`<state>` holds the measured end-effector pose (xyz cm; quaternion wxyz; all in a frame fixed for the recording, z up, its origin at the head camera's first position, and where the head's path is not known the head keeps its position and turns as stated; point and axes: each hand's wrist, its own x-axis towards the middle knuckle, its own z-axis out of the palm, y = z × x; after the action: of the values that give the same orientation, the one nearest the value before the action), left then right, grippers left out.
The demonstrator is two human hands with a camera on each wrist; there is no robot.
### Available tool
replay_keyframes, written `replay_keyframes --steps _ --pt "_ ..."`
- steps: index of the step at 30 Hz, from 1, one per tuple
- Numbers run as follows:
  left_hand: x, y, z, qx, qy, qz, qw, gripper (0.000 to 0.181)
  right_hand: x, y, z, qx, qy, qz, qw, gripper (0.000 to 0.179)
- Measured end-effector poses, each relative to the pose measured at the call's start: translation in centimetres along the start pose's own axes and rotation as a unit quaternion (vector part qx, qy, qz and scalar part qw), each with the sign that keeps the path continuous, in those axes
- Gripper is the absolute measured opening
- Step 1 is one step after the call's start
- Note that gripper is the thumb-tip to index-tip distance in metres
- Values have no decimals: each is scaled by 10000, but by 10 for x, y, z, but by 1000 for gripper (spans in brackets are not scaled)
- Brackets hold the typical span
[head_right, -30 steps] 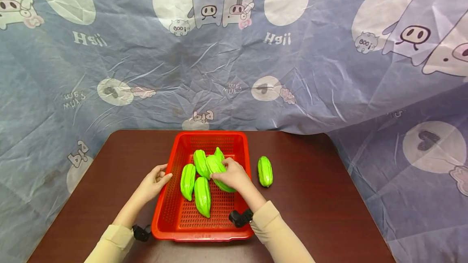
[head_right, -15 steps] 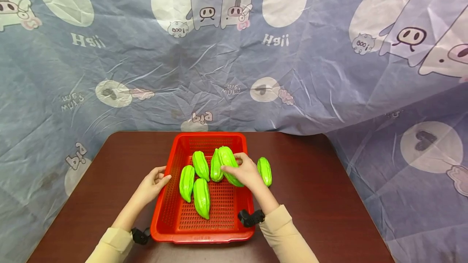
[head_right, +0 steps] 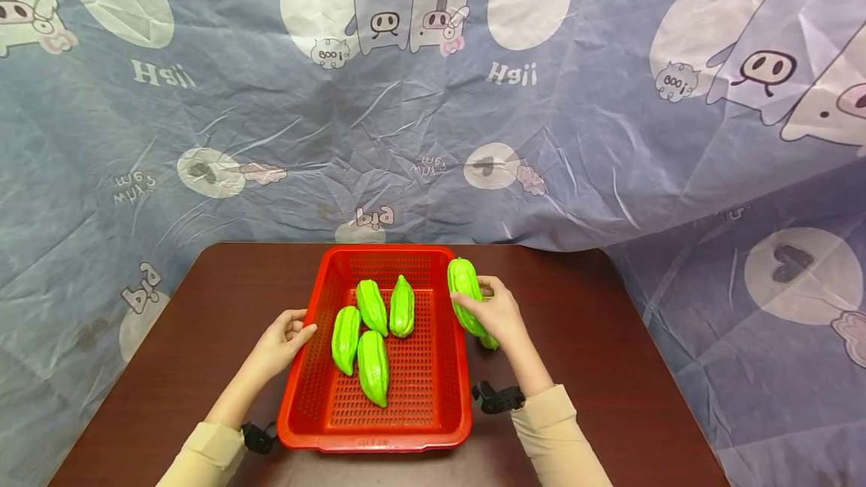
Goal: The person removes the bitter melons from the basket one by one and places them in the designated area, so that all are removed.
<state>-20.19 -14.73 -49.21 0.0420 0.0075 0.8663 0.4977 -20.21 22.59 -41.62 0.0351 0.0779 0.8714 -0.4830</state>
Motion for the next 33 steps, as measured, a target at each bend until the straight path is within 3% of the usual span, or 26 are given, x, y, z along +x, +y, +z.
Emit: replay_keyframes --steps 9,17,23,33 --pt "0 -1 0 -3 -5 -20 10000 42 7 21 -21 271 288 367 9985 78" --pt "0 -1 0 20 4 29 10000 42 13 45 -32 128 690 475 9964 80" --pt "0 -1 1 -79 8 -15 10000 41 18 67 -32 -56 956 605 9936 79" --pt "1 -1 0 -150 -24 -85 9998 42 26 91 -27 -488 930 708 9919 78"
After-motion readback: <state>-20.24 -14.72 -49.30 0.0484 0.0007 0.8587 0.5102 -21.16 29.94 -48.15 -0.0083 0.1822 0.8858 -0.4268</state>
